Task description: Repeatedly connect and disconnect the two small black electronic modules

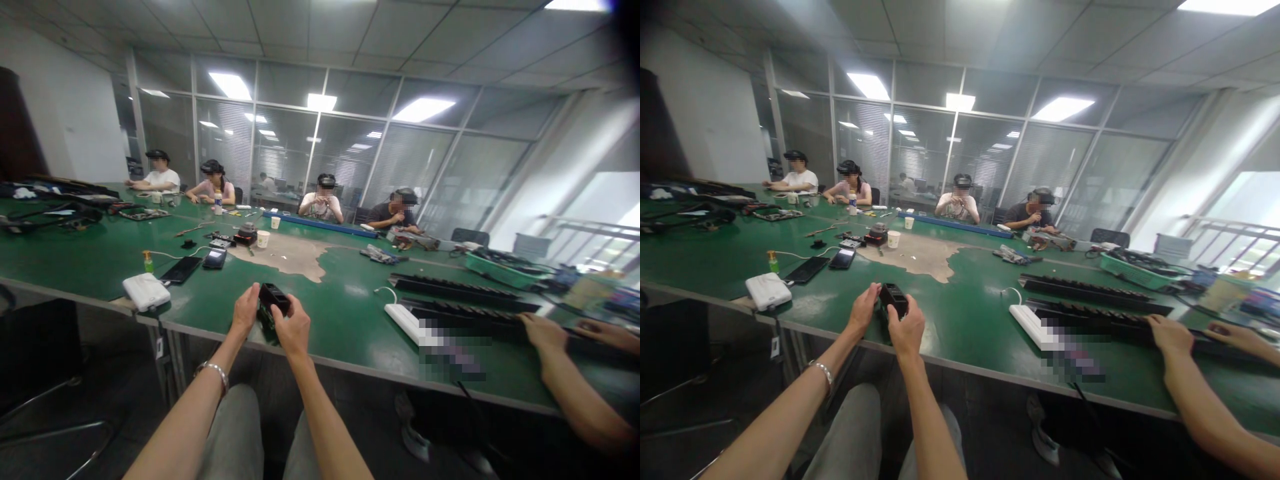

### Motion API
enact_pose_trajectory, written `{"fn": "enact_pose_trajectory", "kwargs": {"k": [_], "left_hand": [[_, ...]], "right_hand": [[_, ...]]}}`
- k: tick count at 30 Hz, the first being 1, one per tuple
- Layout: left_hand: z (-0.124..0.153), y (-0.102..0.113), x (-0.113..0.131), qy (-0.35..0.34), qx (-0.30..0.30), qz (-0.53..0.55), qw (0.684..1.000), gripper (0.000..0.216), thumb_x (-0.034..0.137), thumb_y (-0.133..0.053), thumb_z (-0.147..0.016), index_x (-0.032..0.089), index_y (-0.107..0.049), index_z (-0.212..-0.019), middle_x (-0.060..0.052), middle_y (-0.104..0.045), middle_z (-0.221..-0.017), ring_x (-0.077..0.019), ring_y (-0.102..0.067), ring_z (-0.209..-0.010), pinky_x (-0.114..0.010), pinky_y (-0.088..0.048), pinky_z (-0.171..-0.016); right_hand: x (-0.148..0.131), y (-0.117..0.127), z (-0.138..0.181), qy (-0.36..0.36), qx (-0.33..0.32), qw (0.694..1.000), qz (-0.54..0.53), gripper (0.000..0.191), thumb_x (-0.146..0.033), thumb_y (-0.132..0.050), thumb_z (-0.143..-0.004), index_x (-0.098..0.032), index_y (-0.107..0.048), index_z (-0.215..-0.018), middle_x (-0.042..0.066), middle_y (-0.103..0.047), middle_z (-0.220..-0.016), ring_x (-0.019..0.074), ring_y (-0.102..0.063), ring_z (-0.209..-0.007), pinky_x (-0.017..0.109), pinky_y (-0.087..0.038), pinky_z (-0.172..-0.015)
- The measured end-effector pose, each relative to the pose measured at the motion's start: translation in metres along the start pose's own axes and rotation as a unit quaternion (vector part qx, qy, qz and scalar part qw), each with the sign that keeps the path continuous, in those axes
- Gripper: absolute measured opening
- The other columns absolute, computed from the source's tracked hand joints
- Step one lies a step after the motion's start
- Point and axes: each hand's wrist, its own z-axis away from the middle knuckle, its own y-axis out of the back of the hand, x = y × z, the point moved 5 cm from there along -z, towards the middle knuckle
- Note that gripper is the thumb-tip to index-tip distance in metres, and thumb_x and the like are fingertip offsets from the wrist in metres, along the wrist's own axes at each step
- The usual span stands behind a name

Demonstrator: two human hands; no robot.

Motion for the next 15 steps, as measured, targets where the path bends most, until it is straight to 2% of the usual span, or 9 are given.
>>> {"fn": "enact_pose_trajectory", "kwargs": {"k": [6,10,12,15], "left_hand": [[-0.002,-0.001,-0.003,0.010,-0.023,0.004,1.000,0.066,0.067,-0.030,-0.089,0.019,-0.069,-0.111,-0.012,-0.072,-0.110,-0.0251,-0.066,-0.104,-0.038,-0.047,-0.093],[-0.001,0.001,-0.002,-0.007,-0.012,0.005,1.000,0.064,0.065,-0.032,-0.090,0.019,-0.062,-0.123,-0.011,-0.070,-0.115,-0.0234,-0.065,-0.108,-0.037,-0.046,-0.096],[-0.001,0.000,-0.001,-0.008,-0.019,-0.002,1.000,0.062,0.064,-0.031,-0.090,0.020,-0.066,-0.119,-0.011,-0.070,-0.115,-0.0234,-0.064,-0.109,-0.037,-0.046,-0.097],[0.001,0.000,-0.001,-0.008,-0.030,-0.028,0.999,0.063,0.063,-0.028,-0.091,0.021,-0.074,-0.098,-0.009,-0.072,-0.109,-0.0238,-0.065,-0.105,-0.036,-0.045,-0.097]], "right_hand": [[-0.005,-0.002,0.000,0.012,-0.022,0.999,0.027,0.049,-0.034,-0.064,-0.079,-0.013,-0.060,-0.122,0.015,-0.067,-0.114,0.0273,-0.064,-0.100,0.040,-0.049,-0.090],[0.002,-0.004,0.013,0.022,-0.036,0.998,0.043,0.048,-0.031,-0.064,-0.079,-0.012,-0.059,-0.123,0.016,-0.066,-0.115,0.0282,-0.064,-0.100,0.041,-0.049,-0.090],[0.007,-0.005,0.021,0.032,-0.045,0.997,0.050,0.048,-0.028,-0.064,-0.079,-0.012,-0.059,-0.124,0.016,-0.066,-0.116,0.0288,-0.063,-0.103,0.041,-0.048,-0.092],[0.013,-0.004,0.028,0.044,-0.059,0.995,0.067,0.057,-0.029,-0.065,-0.078,-0.010,-0.053,-0.130,0.017,-0.064,-0.119,0.0306,-0.060,-0.107,0.042,-0.047,-0.093]]}}
